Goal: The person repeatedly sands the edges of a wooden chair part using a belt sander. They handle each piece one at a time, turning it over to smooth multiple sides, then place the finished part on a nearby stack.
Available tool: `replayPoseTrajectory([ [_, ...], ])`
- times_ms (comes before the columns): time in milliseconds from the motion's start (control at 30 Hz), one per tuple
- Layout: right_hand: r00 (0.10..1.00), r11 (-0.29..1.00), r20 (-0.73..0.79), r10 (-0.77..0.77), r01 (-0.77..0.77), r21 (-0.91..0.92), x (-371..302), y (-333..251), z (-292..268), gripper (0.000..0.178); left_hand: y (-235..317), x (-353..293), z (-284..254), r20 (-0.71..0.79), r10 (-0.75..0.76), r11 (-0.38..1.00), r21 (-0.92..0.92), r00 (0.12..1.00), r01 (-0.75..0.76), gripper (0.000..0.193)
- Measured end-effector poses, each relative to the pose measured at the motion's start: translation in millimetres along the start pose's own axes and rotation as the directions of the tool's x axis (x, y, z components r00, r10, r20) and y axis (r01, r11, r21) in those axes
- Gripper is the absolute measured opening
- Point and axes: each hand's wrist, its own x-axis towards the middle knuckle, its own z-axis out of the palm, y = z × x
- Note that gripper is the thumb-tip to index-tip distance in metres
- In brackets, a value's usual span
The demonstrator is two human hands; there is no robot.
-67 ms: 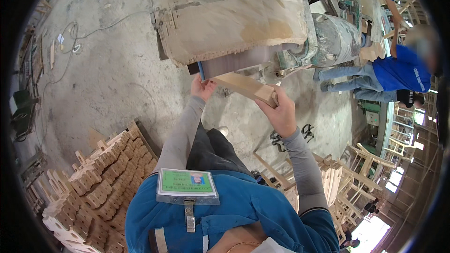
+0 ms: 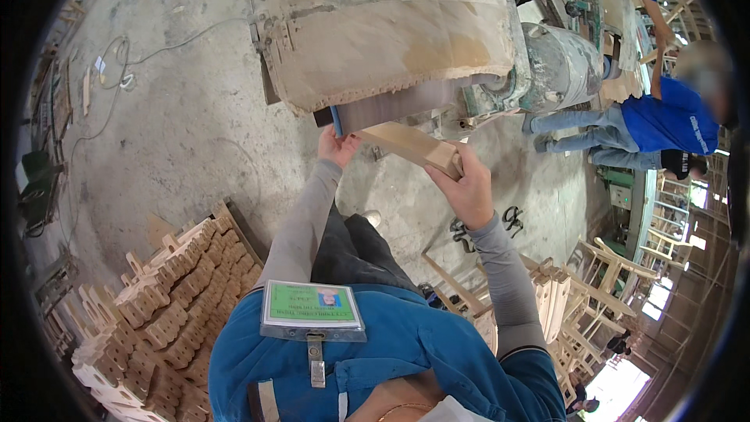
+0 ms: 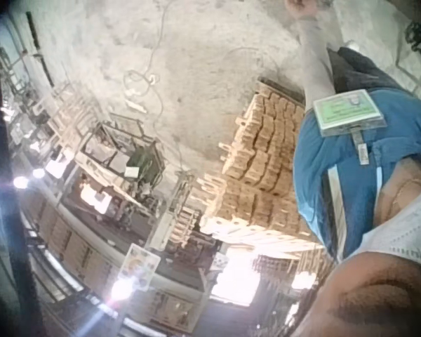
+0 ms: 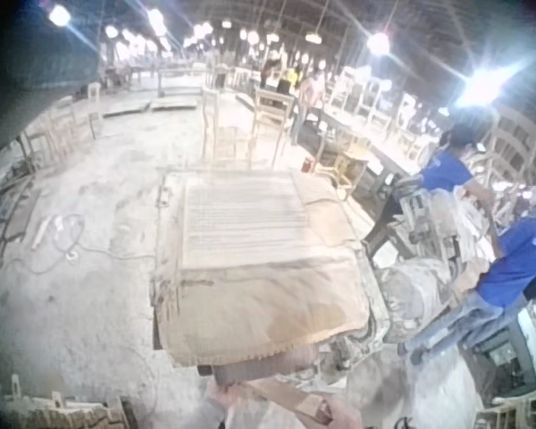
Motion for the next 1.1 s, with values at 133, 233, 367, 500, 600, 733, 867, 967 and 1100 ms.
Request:
replayPoseTrajectory([
  [133, 0.999, 0.999, -0.026, 0.041, -0.041, -0.005, 11, 0, 7, 0.044, -4, 9, -9, 0.460, 0.159, 0.724, 0.547, 0.874, -0.420, 0.035],
  [233, 0.997, 0.997, -0.029, 0.070, -0.070, -0.012, 16, 1, 7, 0.043, -6, 18, 5, 0.022, 0.052, 0.994, 0.090, 0.998, -0.054, 0.040],
  [367, 0.998, 0.997, 0.015, 0.066, -0.065, -0.043, 23, -14, 5, 0.037, 19, 33, -19, 0.506, 0.193, 0.598, 0.619, 0.841, -0.509, 0.043],
  [500, 0.997, 0.998, -0.058, 0.057, -0.057, -0.004, 10, -12, -4, 0.038, -13, 20, 16, 0.139, 0.020, 1.000, 0.005, 0.990, -0.021, 0.042],
  [600, 0.996, 1.000, -0.093, -0.011, 0.010, -0.007, -1, -28, -19, 0.038, -20, 3, 19, 0.379, 0.107, 0.862, 0.425, 0.919, -0.276, 0.041],
  [733, 0.989, 1.000, -0.148, 0.004, -0.006, -0.008, -33, -45, -48, 0.039, -55, -25, 47, 0.128, 0.051, 0.977, 0.201, 0.990, -0.076, 0.026],
  [867, 0.981, 1.000, -0.193, 0.002, -0.003, -0.005, -77, -64, -80, 0.041, -82, -65, 50, 0.305, 0.026, 0.964, 0.244, 0.952, -0.105, 0.027],
  [967, 0.972, 0.999, -0.236, -0.006, -0.002, -0.033, -114, -74, -107, 0.041, -116, -110, 61, 0.318, 0.026, 0.942, 0.309, 0.948, -0.130, 0.033],
  [1100, 0.956, 0.999, -0.294, -0.018, 0.009, -0.033, -168, -85, -139, 0.042, -152, -162, 58, 0.409, 0.000, 0.939, 0.313, 0.912, -0.140, 0.045],
])
